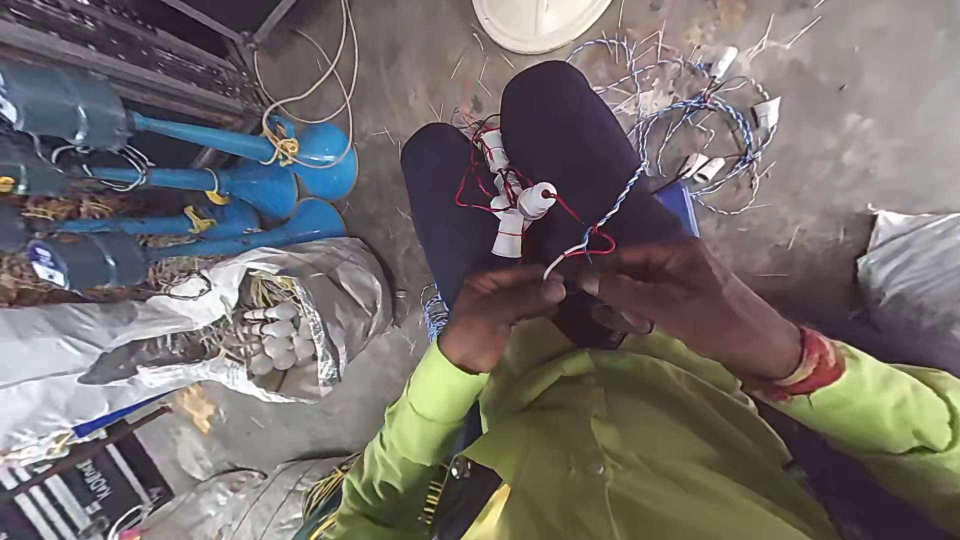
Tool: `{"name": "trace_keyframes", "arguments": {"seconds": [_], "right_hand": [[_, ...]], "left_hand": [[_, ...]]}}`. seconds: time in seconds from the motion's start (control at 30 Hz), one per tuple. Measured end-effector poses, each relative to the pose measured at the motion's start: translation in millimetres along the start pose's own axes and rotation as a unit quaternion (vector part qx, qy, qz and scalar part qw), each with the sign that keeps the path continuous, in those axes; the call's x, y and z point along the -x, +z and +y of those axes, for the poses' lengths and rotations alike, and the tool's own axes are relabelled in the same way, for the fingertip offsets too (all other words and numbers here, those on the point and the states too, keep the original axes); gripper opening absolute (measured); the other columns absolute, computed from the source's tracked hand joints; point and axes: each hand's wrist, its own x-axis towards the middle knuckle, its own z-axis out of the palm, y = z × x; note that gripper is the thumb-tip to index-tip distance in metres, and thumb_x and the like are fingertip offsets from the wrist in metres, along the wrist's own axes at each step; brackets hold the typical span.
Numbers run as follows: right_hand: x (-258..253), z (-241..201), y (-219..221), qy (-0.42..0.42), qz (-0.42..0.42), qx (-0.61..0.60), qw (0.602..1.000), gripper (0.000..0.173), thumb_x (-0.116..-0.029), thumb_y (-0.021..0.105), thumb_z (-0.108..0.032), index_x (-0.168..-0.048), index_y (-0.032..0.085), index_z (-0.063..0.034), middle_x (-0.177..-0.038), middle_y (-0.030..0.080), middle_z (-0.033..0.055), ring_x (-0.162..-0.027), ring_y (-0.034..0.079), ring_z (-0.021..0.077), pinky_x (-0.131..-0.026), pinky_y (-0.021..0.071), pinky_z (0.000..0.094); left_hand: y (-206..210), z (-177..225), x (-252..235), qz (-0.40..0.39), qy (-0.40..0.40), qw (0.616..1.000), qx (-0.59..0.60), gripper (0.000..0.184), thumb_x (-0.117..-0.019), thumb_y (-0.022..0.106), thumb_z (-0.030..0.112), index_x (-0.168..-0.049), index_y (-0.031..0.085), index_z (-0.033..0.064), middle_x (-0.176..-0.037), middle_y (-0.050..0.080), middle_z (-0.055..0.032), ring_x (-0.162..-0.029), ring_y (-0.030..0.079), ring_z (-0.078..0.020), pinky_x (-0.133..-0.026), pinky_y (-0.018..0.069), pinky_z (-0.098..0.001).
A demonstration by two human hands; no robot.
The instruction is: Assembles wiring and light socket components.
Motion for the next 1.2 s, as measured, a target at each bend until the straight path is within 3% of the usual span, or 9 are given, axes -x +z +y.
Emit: {"name": "trace_keyframes", "arguments": {"seconds": [0.13, 0.37, 0.53, 0.67, 0.77, 0.9, 1.03, 1.2], "right_hand": [[-6, 5, -7, 0.039, 0.007, -0.004, 0.999, 0.014, -0.097, 0.067, -0.014, -0.088, 0.077, -0.0088, -0.061, 0.062, -0.0029, -0.047, 0.051, 0.0036, -0.042, 0.0431, 0.0183], [-9, 7, -10, 0.005, 0.002, -0.002, 1.0, 0.013, -0.0966, 0.067, -0.016, -0.088, 0.076, -0.0105, -0.061, 0.062, -0.004, -0.049, 0.053, 0.0031, -0.045, 0.044, 0.0171], [1, 4, -12, -0.019, -0.002, -0.016, 1.0, 0.02, -0.103, 0.061, -0.025, -0.098, 0.074, -0.0113, -0.069, 0.063, -0.003, -0.057, 0.058, 0.0054, -0.053, 0.0505, 0.018], [14, 4, -22, -0.068, -0.052, -0.04, 0.995, 0.024, -0.1049, 0.052, -0.019, -0.113, 0.073, -0.0103, -0.082, 0.068, 0.0007, -0.071, 0.065, 0.0094, -0.067, 0.0574, 0.0222], [22, 1, -22, -0.122, -0.079, -0.056, 0.988, 0.025, -0.1049, 0.053, -0.021, -0.125, 0.066, -0.0107, -0.093, 0.069, 0.003, -0.081, 0.067, 0.0126, -0.074, 0.0596, 0.0259], [23, -6, -14, -0.144, -0.042, 0.003, 0.989, 0.027, -0.102, 0.059, -0.021, -0.128, 0.057, -0.0136, -0.097, 0.069, 0.0008, -0.083, 0.069, 0.0128, -0.074, 0.0621, 0.0264], [20, -5, -5, -0.133, -0.017, 0.054, 0.99, 0.032, -0.0999, 0.063, -0.021, -0.13, 0.054, -0.0145, -0.101, 0.07, -0.0025, -0.086, 0.071, 0.0111, -0.074, 0.0634, 0.0258], [17, -4, 1, -0.129, -0.008, 0.088, 0.988, 0.053, -0.0985, 0.061, -0.016, -0.147, 0.041, -0.0121, -0.11, 0.07, -0.0006, -0.089, 0.072, 0.0107, -0.076, 0.0646, 0.0272]], "left_hand": [[-2, 9, -1, -0.004, 0.059, 0.998, -0.001, 0.012, -0.092, 0.072, 0.009, -0.101, 0.079, 0.0085, -0.097, 0.075, -0.0043, -0.089, 0.07, -0.0102, -0.083, 0.0589, -0.0287], [0, 9, -3, -0.029, 0.143, 0.989, 0.0, 0.016, -0.0997, 0.065, 0.013, -0.109, 0.076, 0.0069, -0.107, 0.075, -0.0079, -0.104, 0.071, -0.0185, -0.096, 0.0572, -0.0379], [4, -3, 1, 0.008, 0.186, 0.982, -0.029, 0.021, -0.0976, 0.064, 0.003, -0.117, 0.072, 0.0033, -0.106, 0.074, -0.0069, -0.093, 0.07, -0.0125, -0.086, 0.0594, -0.031], [2, -8, 5, 0.01, 0.206, 0.978, -0.014, 0.026, -0.0958, 0.065, -0.001, -0.12, 0.071, 0.0019, -0.111, 0.072, -0.0065, -0.096, 0.069, -0.0116, -0.088, 0.0584, -0.0303], [4, -13, 6, 0.035, 0.248, 0.964, -0.09, 0.025, -0.095, 0.065, -0.003, -0.119, 0.071, -0.0007, -0.113, 0.071, -0.0069, -0.098, 0.068, -0.0124, -0.086, 0.0593, -0.031], [9, -18, 6, 0.06, 0.31, 0.922, -0.224, 0.027, -0.0892, 0.07, -0.009, -0.116, 0.071, -0.006, -0.112, 0.072, -0.0114, -0.095, 0.071, -0.0148, -0.085, 0.0629, -0.0318], [14, -20, 10, 0.051, 0.301, 0.925, -0.228, 0.036, -0.0865, 0.071, -0.011, -0.122, 0.068, -0.0084, -0.113, 0.073, -0.0129, -0.095, 0.074, -0.0158, -0.086, 0.0638, -0.0347], [16, -24, 14, 0.043, 0.275, 0.935, -0.219, 0.023, -0.0954, 0.065, -0.003, -0.118, 0.07, -0.0068, -0.108, 0.074, -0.0096, -0.093, 0.071, -0.0119, -0.085, 0.0619, -0.0314]]}}
